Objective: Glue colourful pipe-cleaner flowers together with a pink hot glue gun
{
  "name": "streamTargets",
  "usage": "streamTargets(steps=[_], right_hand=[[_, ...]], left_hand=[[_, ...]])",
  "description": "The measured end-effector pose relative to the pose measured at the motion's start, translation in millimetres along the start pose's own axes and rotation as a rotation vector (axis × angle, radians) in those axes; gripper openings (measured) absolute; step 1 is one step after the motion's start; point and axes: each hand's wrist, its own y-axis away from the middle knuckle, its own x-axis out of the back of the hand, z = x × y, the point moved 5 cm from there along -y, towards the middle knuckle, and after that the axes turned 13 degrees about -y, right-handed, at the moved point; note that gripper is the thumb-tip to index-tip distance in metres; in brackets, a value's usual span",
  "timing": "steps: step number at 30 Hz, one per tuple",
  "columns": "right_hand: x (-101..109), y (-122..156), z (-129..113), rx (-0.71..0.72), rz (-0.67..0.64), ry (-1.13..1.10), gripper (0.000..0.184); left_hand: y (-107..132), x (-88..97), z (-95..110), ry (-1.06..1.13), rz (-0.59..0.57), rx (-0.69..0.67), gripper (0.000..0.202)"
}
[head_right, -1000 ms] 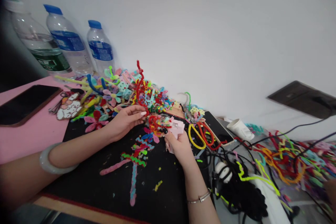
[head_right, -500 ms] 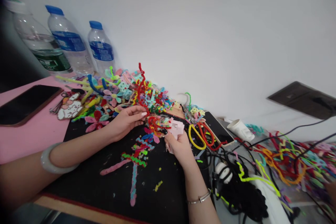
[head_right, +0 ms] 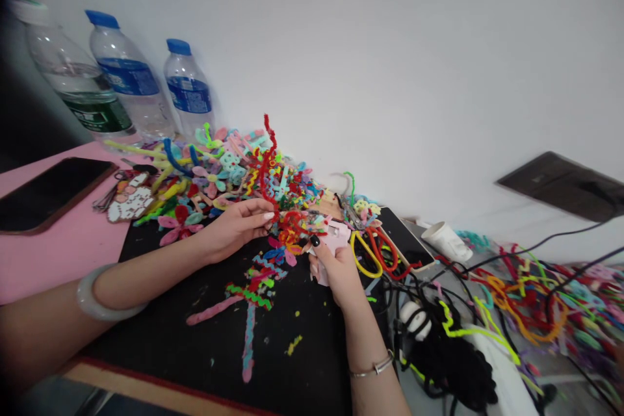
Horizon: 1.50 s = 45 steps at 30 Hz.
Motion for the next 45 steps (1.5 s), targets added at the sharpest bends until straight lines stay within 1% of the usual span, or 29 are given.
streamTargets(steps=[4,11,20,25,30,33,37,40,45], right_hand=[[-0.1,0.8,-0.1,-0.015,-0.006,-0.005,0.034],[-1.6,3.7,3.2,-0.076,-0.077,0.007,0.032],[0.3,3.0,-3.5,-0.018,-0.009,0.011,0.034],[1.3,3.3,-0.1,-0.060,-0.013,0.018,0.034],[-0.9,5.1,0.7,-0.098,-0.052,0.025,0.034],[-1.0,4.8,-0.4,-0.087,-0.053,0.029,0.035],[0.6,2.7,-3.2,-0.028,-0.017,0.008,0.035],[0.1,2.5,-1.6,-0.046,-0.021,0.030,0.034],[-1.2,4.6,0.1,-0.079,-0.042,0.072,0.033]], left_hand=[[0.8,-0.6,0.5,-0.003,0.003,0.006,0.019],[-1.1,2.7,-0.6,-0.003,0.028,-0.018,0.021],[0.0,0.1,-0.8,-0.018,0.010,0.013,0.019],[0.4,0.2,-0.9,-0.009,0.002,0.013,0.019],[0.0,2.1,-1.0,0.004,0.018,0.000,0.020],[0.0,2.1,-0.6,0.005,0.024,0.000,0.021],[0.3,0.6,-0.1,-0.008,0.017,0.006,0.020],[-0.4,0.9,-0.3,-0.017,0.023,-0.004,0.019],[-2.7,4.5,-0.6,-0.019,0.065,-0.032,0.021]])
